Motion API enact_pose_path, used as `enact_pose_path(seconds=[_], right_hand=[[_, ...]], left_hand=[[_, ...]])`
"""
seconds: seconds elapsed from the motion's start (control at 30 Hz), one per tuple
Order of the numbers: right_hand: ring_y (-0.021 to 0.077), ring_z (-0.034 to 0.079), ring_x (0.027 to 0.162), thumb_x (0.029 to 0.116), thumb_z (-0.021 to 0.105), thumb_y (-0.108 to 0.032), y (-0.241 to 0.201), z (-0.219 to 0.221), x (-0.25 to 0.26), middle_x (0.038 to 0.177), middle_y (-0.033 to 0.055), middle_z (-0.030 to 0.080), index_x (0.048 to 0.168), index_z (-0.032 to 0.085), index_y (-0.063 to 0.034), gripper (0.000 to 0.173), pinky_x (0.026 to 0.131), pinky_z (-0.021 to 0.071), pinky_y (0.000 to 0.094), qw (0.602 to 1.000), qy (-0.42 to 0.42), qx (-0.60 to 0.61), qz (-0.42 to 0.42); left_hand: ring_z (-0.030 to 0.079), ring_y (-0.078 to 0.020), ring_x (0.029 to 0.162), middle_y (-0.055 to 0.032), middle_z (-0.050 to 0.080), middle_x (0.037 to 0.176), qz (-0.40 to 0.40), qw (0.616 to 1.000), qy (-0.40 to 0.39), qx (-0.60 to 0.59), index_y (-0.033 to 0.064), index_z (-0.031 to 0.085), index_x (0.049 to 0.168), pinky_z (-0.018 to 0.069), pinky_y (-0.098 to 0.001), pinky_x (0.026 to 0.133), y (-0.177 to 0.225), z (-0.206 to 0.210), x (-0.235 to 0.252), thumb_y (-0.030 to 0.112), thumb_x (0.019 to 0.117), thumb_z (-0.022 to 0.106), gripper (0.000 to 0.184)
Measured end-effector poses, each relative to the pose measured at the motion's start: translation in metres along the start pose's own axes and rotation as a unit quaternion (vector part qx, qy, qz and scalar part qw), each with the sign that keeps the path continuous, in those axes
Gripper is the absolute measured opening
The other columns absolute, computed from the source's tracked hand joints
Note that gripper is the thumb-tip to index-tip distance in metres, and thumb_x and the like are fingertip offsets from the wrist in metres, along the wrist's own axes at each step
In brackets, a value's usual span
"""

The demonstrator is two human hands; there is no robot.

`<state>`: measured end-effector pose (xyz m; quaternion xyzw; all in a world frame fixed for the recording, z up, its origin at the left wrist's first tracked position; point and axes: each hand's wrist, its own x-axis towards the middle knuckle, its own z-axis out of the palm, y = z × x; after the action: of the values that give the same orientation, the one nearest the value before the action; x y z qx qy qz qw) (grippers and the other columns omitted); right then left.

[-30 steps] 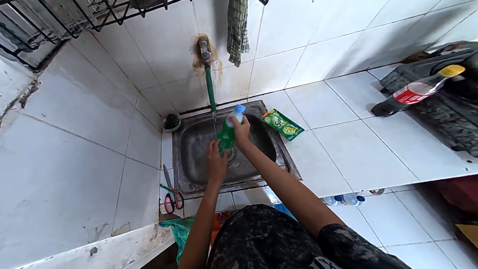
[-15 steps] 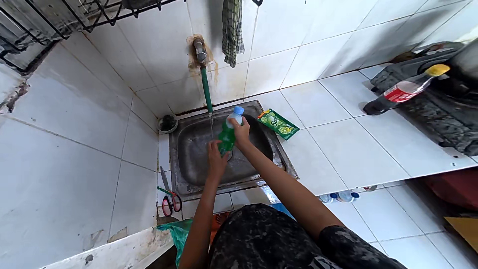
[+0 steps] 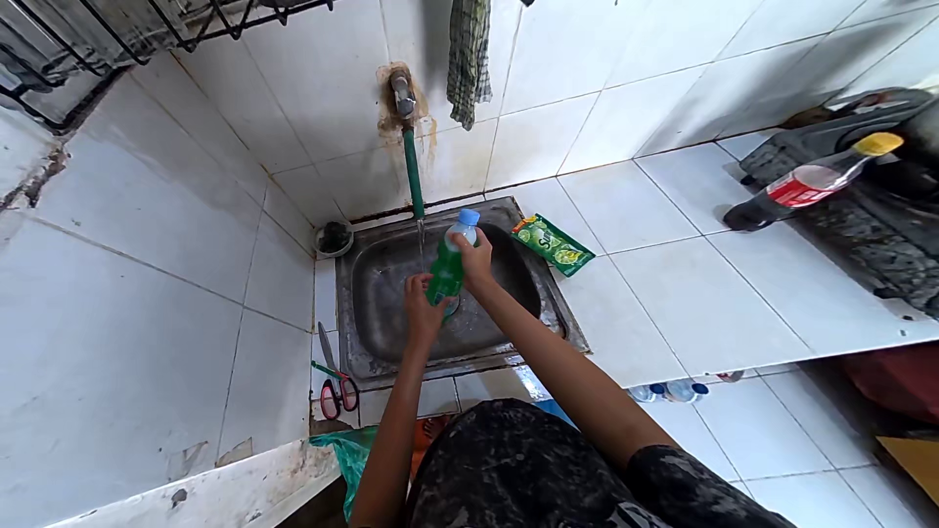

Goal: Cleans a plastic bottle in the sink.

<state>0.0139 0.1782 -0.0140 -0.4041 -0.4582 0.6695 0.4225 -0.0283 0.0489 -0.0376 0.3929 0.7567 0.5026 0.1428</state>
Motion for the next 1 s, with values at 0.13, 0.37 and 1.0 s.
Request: enact_pose_path(seconds=[0.13, 0.37, 1.0], right_hand=[[0.0173, 0.064, 0.080, 0.0938, 0.069, -0.014, 0.001, 0.000, 0.000, 0.098, 0.0126, 0.064, 0.124, 0.056, 0.0001, 0.036, 0.073, 0.0556, 0.0358, 1.000, 0.001, 0.000, 0.004], [0.0172, 0.064, 0.081, 0.0919, 0.070, -0.015, 0.002, -0.002, -0.001, 0.098, 0.0124, 0.064, 0.124, 0.056, 0.0006, 0.038, 0.073, 0.0559, 0.0361, 1.000, 0.001, -0.008, -0.006], [0.0165, 0.064, 0.079, 0.0969, 0.065, -0.018, 0.004, -0.005, -0.005, 0.095, 0.0102, 0.064, 0.123, 0.058, -0.0018, 0.032, 0.072, 0.0560, 0.0357, 0.999, 0.030, 0.010, 0.030]], left_hand=[[0.061, -0.0376, 0.115, -0.0333, 0.058, 0.128, 0.017, 1.000, 0.017, -0.013, -0.0154, 0.057, 0.127, 0.0497, -0.0407, 0.100, -0.003, 0.003, -0.003, 0.002, 0.0771, 0.084, 0.059], [0.060, -0.0352, 0.112, -0.0310, 0.060, 0.123, -0.013, 1.000, -0.012, 0.001, -0.0152, 0.057, 0.123, 0.0491, -0.0402, 0.098, 0.005, -0.001, -0.001, 0.003, 0.0788, 0.083, 0.054], [0.060, -0.0415, 0.109, -0.0317, 0.059, 0.109, 0.061, 0.993, -0.099, 0.013, -0.0169, 0.053, 0.104, 0.0478, -0.0460, 0.100, -0.014, -0.005, 0.007, -0.012, 0.0975, 0.038, 0.017]])
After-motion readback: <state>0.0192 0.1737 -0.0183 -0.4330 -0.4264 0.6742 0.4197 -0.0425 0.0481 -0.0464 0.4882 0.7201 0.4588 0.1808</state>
